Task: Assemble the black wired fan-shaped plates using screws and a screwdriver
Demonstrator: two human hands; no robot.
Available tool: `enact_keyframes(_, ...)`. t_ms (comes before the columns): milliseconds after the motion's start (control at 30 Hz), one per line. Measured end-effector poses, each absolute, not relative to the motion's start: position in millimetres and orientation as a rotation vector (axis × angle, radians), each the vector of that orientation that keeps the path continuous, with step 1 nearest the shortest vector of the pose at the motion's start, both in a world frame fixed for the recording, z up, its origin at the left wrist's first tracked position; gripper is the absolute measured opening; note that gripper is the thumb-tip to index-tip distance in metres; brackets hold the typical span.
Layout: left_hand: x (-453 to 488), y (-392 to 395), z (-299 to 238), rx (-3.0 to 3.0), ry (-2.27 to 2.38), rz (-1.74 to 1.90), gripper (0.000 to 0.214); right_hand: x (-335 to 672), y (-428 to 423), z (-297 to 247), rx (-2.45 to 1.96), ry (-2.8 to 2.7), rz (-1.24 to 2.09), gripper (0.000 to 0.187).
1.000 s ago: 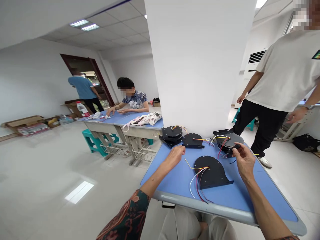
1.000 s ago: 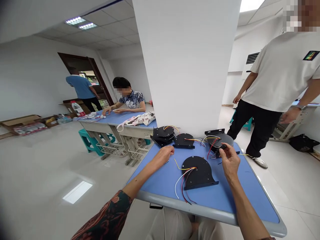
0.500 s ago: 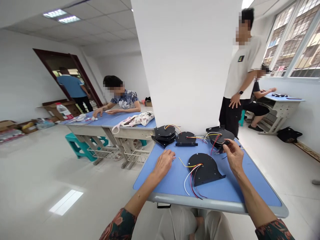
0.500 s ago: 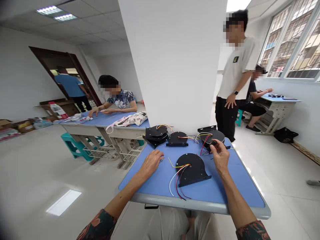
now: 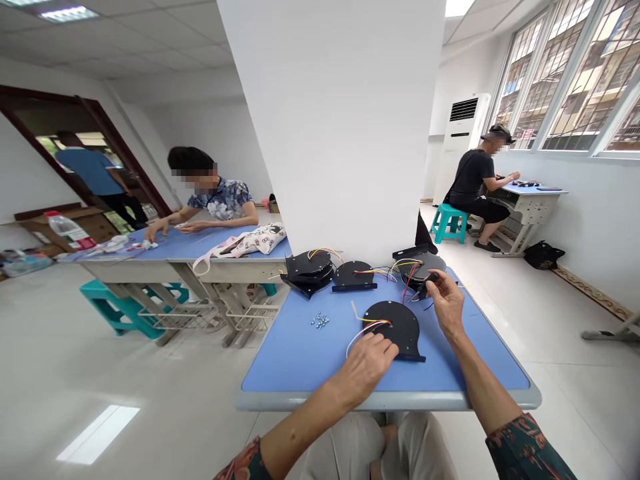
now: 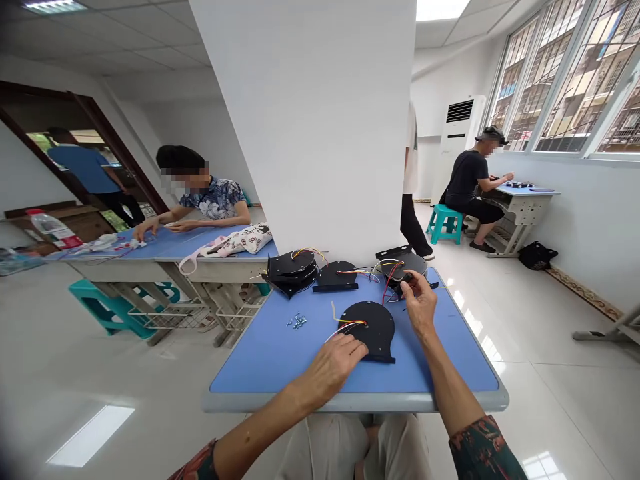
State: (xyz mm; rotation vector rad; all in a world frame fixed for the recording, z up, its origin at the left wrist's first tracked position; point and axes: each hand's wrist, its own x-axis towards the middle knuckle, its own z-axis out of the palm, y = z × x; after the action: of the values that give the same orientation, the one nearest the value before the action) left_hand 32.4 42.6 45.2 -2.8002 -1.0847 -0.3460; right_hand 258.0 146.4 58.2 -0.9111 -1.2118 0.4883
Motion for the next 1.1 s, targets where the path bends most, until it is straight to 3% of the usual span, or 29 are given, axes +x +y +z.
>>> enact_keyframes(133,-2.7,58.0,50.0,-2.904,-1.015,-0.431,0.026,255.6,143.3,60.8,-0.897,-1.201,0.485,0.03)
enact_keyframes(367,-27.8,80.6,49.9,-3.034,-0.941,-0.555,0.055,255.5,142.6,58.0,-0.921,-1.281,0.452,0.03)
enact_keyframes(967,-42.1,152.1,42.5,-2.827,-1.196,-0.599,0.041,259.1,140.1,61.1,-0.949,-1.37,0.327,0.026)
enact_keyframes(1100,-28.0,126.9,58.4,-2.741,-1.222,-0.976,0.048,258.7,135.6,64.6,-0.862,-1.428,0.454,0.026)
